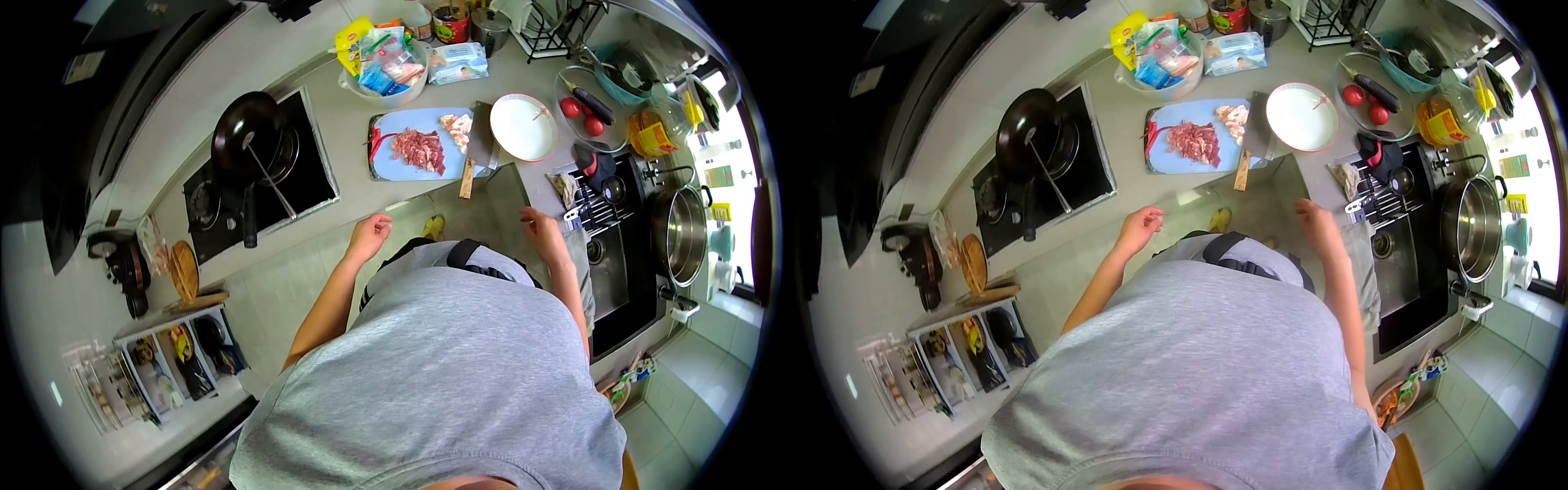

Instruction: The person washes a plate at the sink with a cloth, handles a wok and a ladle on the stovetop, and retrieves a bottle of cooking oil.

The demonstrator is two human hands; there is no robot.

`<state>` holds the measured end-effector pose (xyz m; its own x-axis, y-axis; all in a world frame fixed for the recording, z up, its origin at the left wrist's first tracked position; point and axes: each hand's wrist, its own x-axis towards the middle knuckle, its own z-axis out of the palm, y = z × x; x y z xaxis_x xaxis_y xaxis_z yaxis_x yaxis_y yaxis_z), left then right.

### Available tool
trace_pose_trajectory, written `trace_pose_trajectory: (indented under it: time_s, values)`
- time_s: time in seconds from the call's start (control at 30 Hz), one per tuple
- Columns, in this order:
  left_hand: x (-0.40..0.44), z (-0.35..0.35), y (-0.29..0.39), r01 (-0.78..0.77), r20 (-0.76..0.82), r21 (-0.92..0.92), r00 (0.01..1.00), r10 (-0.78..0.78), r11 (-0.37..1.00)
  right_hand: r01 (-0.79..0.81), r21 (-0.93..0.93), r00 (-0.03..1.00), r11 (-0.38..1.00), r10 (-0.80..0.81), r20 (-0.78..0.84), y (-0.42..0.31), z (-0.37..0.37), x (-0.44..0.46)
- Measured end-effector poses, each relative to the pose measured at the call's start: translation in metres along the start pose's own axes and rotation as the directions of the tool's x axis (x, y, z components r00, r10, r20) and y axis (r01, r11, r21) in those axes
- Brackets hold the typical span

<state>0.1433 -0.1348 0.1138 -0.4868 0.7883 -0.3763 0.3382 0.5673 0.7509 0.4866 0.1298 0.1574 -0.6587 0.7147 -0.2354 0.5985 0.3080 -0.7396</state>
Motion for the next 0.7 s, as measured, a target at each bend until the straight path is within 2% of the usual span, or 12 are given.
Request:
trace_pose_trajectory:
  time_s: [0.1, 0.17, 0.23, 0.33, 0.5, 0.57, 0.67, 0.7]
  values:
    - [0.024, -0.013, 0.002, -0.026, 0.057, -0.016, 0.998, 0.027, 1.000, -0.068, 0.038, 0.997, 0.997, 0.069, -0.031, -0.003, 0.010, -0.004]
    - [0.046, -0.013, 0.010, -0.061, 0.136, -0.034, 0.989, 0.065, 0.998, -0.082, -0.019, 0.996, 0.996, 0.082, -0.028, 0.009, 0.017, -0.010]
    - [0.063, -0.016, 0.014, -0.007, 0.133, -0.121, 0.991, 0.023, 0.993, -0.159, -0.039, 0.986, 0.986, 0.157, -0.065, -0.001, 0.014, -0.019]
    - [0.089, -0.014, 0.018, -0.052, 0.218, -0.064, 0.974, 0.065, 0.997, -0.257, -0.050, 0.964, 0.965, 0.252, -0.083, -0.008, 0.014, -0.036]
    - [0.118, -0.006, 0.049, -0.091, 0.392, -0.072, 0.913, 0.112, 0.993, -0.360, 0.010, 0.920, 0.933, 0.356, -0.161, 0.003, 0.034, -0.062]
    - [0.135, 0.002, 0.057, -0.083, 0.405, -0.165, 0.903, 0.144, 0.983, -0.396, 0.047, 0.899, 0.917, 0.398, -0.182, 0.011, 0.043, -0.073]
    - [0.165, 0.019, 0.059, -0.101, 0.477, -0.160, 0.863, 0.166, 0.982, -0.499, -0.009, 0.844, 0.866, 0.484, -0.232, 0.003, 0.048, -0.092]
    - [0.174, 0.023, 0.065, -0.144, 0.529, -0.121, 0.828, 0.186, 0.982, -0.542, 0.013, 0.824, 0.841, 0.534, -0.190, 0.007, 0.049, -0.098]
